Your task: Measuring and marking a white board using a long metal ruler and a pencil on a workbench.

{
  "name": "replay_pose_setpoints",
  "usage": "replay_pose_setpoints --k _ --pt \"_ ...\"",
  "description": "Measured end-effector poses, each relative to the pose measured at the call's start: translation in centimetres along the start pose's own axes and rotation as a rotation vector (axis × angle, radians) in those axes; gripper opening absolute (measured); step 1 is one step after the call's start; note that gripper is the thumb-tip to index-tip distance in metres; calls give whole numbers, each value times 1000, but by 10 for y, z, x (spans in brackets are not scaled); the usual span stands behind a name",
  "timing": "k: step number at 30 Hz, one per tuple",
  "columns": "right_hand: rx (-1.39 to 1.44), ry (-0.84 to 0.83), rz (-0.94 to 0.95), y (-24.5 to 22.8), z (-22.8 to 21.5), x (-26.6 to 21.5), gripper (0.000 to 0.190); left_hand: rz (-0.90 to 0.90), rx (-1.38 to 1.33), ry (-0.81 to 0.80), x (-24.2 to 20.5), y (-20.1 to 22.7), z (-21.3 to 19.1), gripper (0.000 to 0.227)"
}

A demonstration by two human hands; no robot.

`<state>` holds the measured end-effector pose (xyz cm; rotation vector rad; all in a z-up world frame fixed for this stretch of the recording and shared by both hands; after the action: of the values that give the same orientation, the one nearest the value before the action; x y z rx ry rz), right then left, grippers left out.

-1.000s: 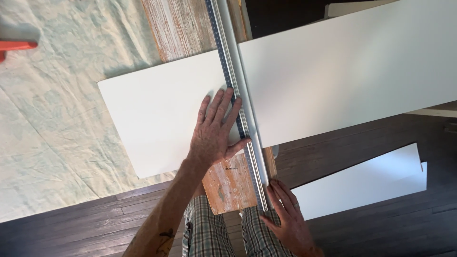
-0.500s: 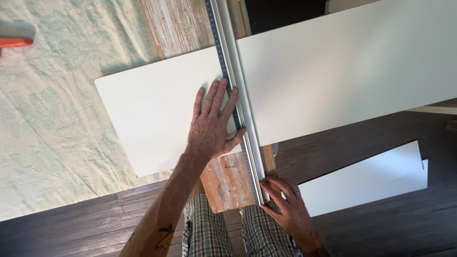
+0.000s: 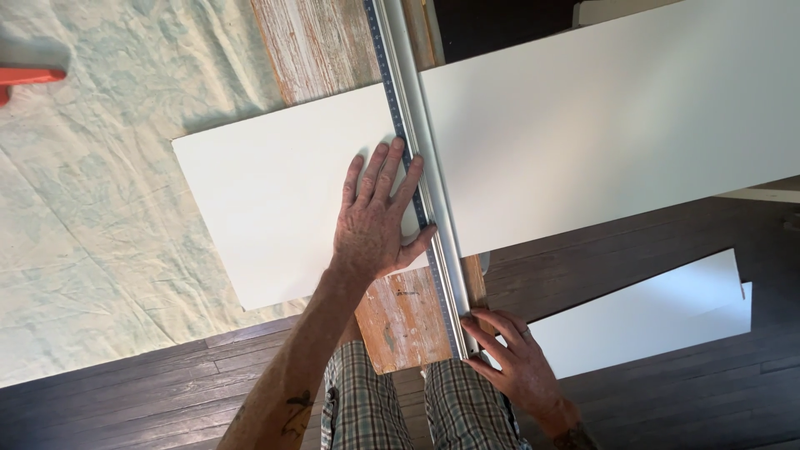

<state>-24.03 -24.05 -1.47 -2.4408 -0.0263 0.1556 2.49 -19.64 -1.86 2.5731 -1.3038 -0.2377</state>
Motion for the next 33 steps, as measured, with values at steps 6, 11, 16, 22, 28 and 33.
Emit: replay_pose_setpoints --k 6,11,16,22,28,33 --pt "1 7 -14 0 -1 1 74 -9 12 -12 -1 0 1 90" --pt "23 -8 -13 3 -1 2 77 -7 11 -7 1 -1 0 90" --pt "39 -50 4 8 2 1 72 4 -8 14 0 0 -3 88" --pt "54 -56 25 10 2 1 73 -14 32 -32 0 -1 2 92" --pt "62 -73 52 14 8 -1 71 -32 42 -112 1 -3 10 94" --pt "77 -60 42 14 6 -1 68 -31 36 -101 2 -3 8 93"
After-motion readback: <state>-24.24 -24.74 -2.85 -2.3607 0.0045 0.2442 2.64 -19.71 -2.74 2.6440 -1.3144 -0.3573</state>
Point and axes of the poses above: each hand's wrist, its own x-axis towards the middle knuckle, its own z-axis out of the palm, y = z × x, the point moved 9 cm from there along x, towards the middle knuckle, and after that the axes turned 6 degrees about -z, right-handed, at the moved point
